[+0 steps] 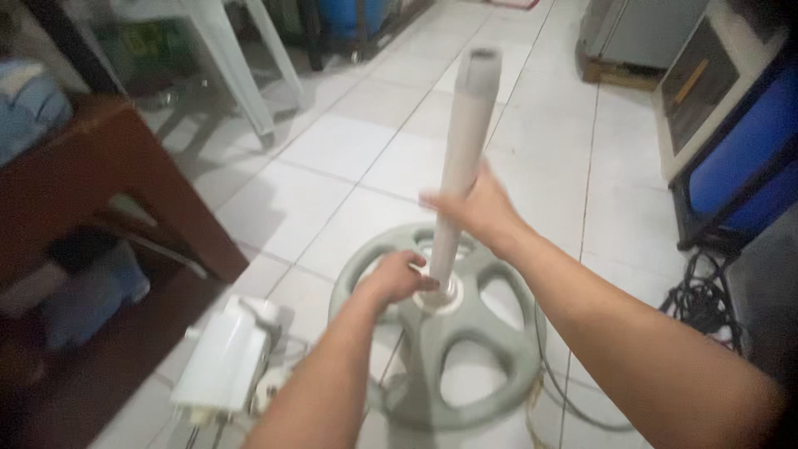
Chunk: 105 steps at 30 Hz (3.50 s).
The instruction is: The person assembles a standing electric fan by hand. They attach the motor housing to the pole, secure it with a knob, then mount and tighten the front wire cage onto the fan head.
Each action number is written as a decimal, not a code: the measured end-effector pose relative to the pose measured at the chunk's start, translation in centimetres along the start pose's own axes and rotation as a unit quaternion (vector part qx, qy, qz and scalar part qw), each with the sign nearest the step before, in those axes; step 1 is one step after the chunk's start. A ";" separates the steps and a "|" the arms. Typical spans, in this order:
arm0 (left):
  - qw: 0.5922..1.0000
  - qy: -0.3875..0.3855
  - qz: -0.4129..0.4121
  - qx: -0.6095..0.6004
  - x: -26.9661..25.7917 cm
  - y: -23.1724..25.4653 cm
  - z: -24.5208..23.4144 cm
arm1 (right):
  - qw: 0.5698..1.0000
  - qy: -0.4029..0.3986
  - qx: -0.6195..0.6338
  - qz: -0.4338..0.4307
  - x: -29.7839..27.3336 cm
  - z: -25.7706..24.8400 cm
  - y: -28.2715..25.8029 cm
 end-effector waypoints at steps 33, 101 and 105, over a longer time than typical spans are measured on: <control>0.982 -0.055 -0.179 -0.010 -12.0 -12.1 -7.3 | 0.825 -0.476 -0.302 0.030 -10.2 21.5 9.0; 0.939 0.233 0.187 -0.174 -15.0 2.9 -21.7 | 0.748 -0.550 -0.242 -0.280 -18.3 25.2 -5.8; 0.860 0.330 0.384 -0.064 -17.2 20.8 -20.9 | 0.773 -0.534 -0.275 -0.206 -15.1 19.0 -5.6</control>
Point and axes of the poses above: each hand's wrist, its own x-axis towards the middle knuckle, its own z-axis out of the palm, y = z × x, the point moved 9 cm from there along x, towards the middle knuckle, and after that the axes turned 7 degrees about -z, right-handed, at the moved point
